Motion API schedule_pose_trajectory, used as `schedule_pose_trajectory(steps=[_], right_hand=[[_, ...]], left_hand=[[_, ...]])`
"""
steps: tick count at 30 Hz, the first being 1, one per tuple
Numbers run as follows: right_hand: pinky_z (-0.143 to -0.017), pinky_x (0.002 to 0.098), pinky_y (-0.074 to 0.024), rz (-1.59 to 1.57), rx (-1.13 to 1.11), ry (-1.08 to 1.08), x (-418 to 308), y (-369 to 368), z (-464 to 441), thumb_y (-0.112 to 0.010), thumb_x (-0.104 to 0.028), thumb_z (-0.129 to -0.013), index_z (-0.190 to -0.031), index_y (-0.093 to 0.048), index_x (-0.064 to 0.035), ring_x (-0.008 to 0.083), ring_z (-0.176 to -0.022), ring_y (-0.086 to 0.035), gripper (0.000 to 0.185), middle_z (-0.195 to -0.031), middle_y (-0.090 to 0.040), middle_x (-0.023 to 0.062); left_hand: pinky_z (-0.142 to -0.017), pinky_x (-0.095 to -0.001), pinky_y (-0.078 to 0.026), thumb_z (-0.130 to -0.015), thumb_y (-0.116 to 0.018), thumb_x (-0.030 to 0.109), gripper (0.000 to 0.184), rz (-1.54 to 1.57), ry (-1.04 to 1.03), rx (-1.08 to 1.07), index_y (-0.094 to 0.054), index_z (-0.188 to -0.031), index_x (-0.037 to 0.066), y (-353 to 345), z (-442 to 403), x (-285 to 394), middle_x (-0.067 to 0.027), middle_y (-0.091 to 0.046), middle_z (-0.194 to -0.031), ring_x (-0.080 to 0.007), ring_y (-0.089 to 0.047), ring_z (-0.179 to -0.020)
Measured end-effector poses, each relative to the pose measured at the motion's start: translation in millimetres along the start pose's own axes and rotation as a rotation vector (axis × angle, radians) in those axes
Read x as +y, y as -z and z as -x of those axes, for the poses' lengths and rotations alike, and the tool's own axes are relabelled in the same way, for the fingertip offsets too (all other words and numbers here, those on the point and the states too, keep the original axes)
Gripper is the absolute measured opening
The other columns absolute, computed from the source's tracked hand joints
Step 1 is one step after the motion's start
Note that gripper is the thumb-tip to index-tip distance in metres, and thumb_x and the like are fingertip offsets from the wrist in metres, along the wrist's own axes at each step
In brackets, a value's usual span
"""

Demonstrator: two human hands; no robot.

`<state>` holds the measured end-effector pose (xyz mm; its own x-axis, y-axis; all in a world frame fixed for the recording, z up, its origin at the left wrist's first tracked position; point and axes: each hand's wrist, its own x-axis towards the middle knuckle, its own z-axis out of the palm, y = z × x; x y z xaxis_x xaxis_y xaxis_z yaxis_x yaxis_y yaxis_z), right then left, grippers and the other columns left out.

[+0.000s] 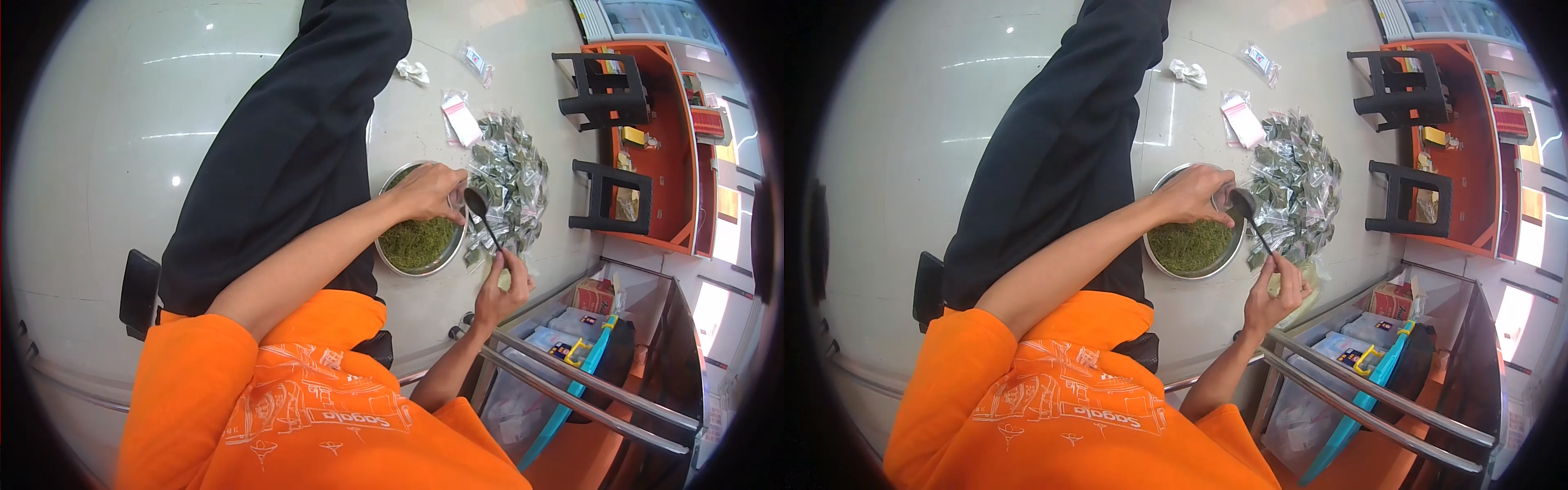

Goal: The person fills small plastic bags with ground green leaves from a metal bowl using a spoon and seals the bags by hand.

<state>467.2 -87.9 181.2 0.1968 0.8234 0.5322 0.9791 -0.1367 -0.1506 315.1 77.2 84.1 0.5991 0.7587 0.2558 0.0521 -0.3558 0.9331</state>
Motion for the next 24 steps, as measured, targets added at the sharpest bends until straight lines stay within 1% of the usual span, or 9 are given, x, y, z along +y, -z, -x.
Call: schedule_pose_trajectory(steps=[1,3,4,6,8,10,12,16,24], right_hand=[[-0.083,0.0345,-0.039,0.0,0.0,-0.003,3.9,-4.5,4.2,-0.072,-0.004,-0.085,-0.095,-0.074,-0.0055,0.0178,-0.078,-0.064,0.01,-0.087,-0.072,0.005],[-0.079,0.0359,-0.0473,-0.28,0.023,-0.369,18.4,-17.2,15.1,-0.071,-0.005,-0.087,-0.097,-0.073,-0.0015,0.0194,-0.077,-0.065,0.011,-0.086,-0.072,0.0079],[-0.079,0.0359,-0.0473,-0.275,0.027,-0.37,30.2,-27.3,23.1,-0.071,-0.005,-0.087,-0.097,-0.073,-0.0015,0.0194,-0.077,-0.065,0.011,-0.086,-0.072,0.0079],[-0.078,0.0355,-0.0521,-0.381,-0.177,-0.597,56.5,-54.7,41.2,-0.069,-0.006,-0.089,-0.101,-0.072,0.0011,0.0205,-0.08,-0.067,0.014,-0.088,-0.073,0.01],[-0.082,0.0344,-0.0517,-0.354,-0.231,-0.573,68.4,-76.8,55.7,-0.069,-0.006,-0.089,-0.102,-0.072,0.0015,0.0206,-0.084,-0.067,0.015,-0.092,-0.073,0.0104],[-0.085,0.0332,-0.0513,-0.333,-0.287,-0.541,65.1,-88.6,54.4,-0.069,-0.006,-0.089,-0.103,-0.072,0.0018,0.0206,-0.089,-0.068,0.017,-0.096,-0.074,0.0109],[-0.091,0.0333,-0.0504,-0.363,-0.063,-0.342,37.3,-81.7,36.8,-0.068,-0.007,-0.09,-0.107,-0.072,0.0018,0.02,-0.097,-0.067,0.019,-0.105,-0.073,0.0119],[-0.083,0.0267,-0.0539,-0.921,-0.112,-0.628,-19.7,-67.7,-3.4,-0.066,-0.005,-0.094,-0.115,-0.066,0.0072,0.0165,-0.094,-0.068,0.023,-0.106,-0.07,0.0124],[-0.076,0.0261,-0.0546,-1.062,-0.15,-0.625,-13.4,-79.6,-8.1,-0.067,-0.001,-0.093,-0.106,-0.066,0.0077,0.0149,-0.081,-0.067,0.016,-0.093,-0.071,0.0124]], left_hand=[[-0.073,-0.0422,-0.051,-0.062,-0.091,0.037,0.056,0.008,-0.003,0.022,-0.062,-0.091,-0.001,-1.9,-0.3,-2.5,-0.0165,-0.067,-0.08,-0.0348,-0.067,-0.079],[-0.073,-0.0404,-0.052,-0.063,-0.091,0.038,0.057,0.127,0.053,0.044,-0.062,-0.092,-0.001,-3.2,-1.1,-5.4,-0.015,-0.067,-0.079,-0.0321,-0.067,-0.078],[-0.074,-0.0386,-0.052,-0.063,-0.092,0.04,0.058,0.245,0.111,0.071,-0.062,-0.092,-0.001,-3.1,-1.7,-6.4,-0.0136,-0.067,-0.078,-0.0294,-0.067,-0.077],[-0.077,-0.0361,-0.052,-0.067,-0.089,0.046,0.065,0.261,0.199,0.029,-0.06,-0.102,-0.001,1.7,-2.2,-2.9,-0.0135,-0.067,-0.085,-0.025,-0.066,-0.081],[-0.08,-0.0363,-0.053,-0.073,-0.085,0.044,0.071,0.352,0.359,0.019,-0.055,-0.113,-0.006,5.1,-0.9,2.6,-0.0189,-0.07,-0.093,-0.027,-0.069,-0.088],[-0.082,-0.0345,-0.052,-0.079,-0.081,0.044,0.069,0.393,0.345,-0.026,-0.054,-0.119,-0.005,5.8,-0.4,1.9,-0.0169,-0.068,-0.097,-0.0248,-0.066,-0.091],[-0.084,-0.0328,-0.05,-0.084,-0.076,0.045,0.067,0.439,0.338,-0.083,-0.053,-0.124,-0.003,6.8,0.7,0.1,-0.0149,-0.066,-0.101,-0.0226,-0.063,-0.095],[-0.085,-0.031,-0.05,-0.089,-0.073,0.029,0.044,0.502,0.317,-0.186,-0.06,-0.118,-0.001,8.8,0.9,5.3,-0.0121,-0.067,-0.1,-0.02,-0.064,-0.095],[-0.079,-0.0294,-0.052,-0.083,-0.078,0.014,0.02,0.478,0.236,-0.109,-0.072,-0.096,0.001,4.1,-3.6,-5.9,-0.008,-0.072,-0.092,-0.0154,-0.068,-0.085]])
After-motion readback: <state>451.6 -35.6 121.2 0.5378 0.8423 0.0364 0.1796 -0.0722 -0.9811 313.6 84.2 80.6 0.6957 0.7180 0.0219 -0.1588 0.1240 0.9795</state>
